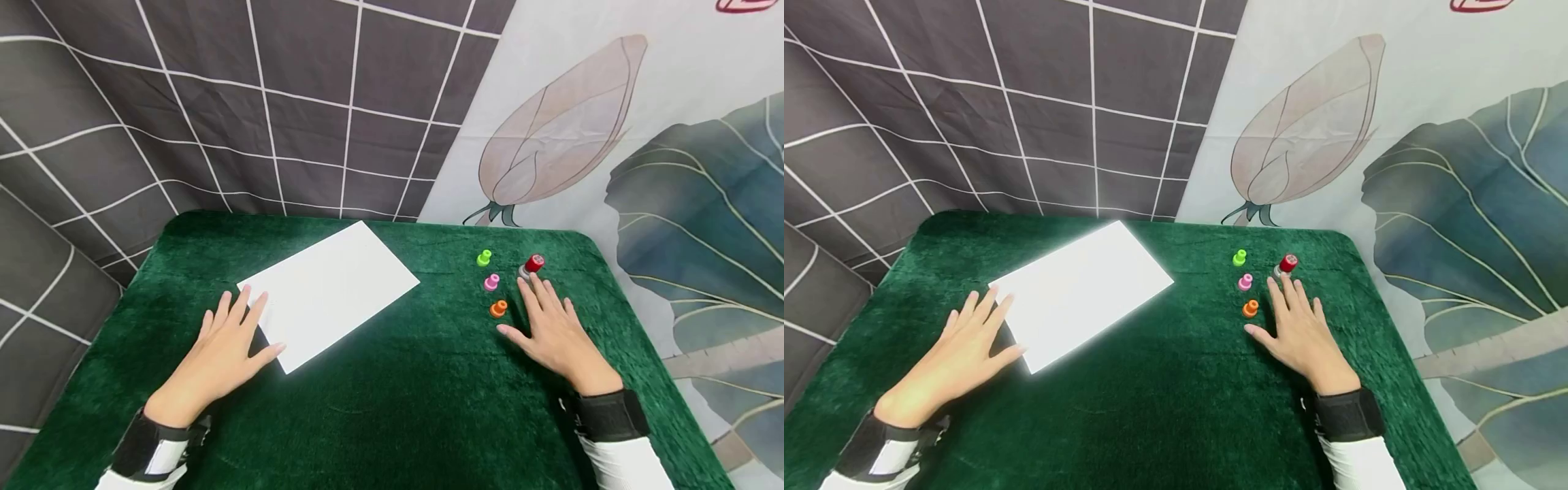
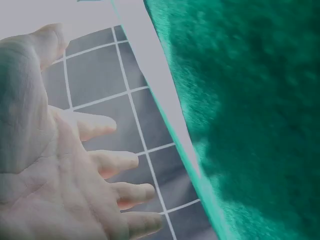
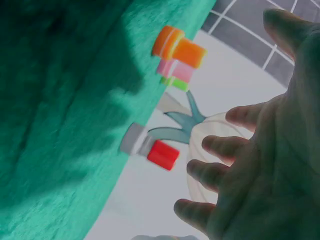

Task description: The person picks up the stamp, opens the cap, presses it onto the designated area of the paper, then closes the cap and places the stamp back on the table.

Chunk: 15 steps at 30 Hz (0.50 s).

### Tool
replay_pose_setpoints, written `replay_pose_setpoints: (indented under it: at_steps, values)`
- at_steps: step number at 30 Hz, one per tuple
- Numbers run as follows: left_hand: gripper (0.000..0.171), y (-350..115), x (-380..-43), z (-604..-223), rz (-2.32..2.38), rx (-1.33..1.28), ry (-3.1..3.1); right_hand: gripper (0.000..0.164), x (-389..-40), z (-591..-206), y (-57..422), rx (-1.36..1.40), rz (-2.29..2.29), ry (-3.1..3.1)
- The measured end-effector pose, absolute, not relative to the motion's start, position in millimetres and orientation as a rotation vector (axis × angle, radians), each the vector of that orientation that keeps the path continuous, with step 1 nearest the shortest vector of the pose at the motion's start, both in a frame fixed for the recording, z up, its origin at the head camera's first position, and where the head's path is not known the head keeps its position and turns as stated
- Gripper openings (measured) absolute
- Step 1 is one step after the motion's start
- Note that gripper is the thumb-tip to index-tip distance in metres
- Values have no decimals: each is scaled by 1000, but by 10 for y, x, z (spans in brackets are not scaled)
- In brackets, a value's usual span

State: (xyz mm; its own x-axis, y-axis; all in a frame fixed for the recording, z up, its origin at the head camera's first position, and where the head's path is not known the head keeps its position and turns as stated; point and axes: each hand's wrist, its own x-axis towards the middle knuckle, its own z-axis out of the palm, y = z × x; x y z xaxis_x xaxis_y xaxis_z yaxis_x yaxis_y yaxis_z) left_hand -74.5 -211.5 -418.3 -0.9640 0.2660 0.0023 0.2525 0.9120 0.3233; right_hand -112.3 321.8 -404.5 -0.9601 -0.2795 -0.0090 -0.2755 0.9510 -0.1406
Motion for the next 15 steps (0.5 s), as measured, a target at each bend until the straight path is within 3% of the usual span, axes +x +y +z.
replay_pose_setpoints:
  at_steps: [15]
  values:
    - [91, -1963, -771, -4108, 469, 497, 2998, 93, -1257, -3921, 2844, -655, -246, 3041]
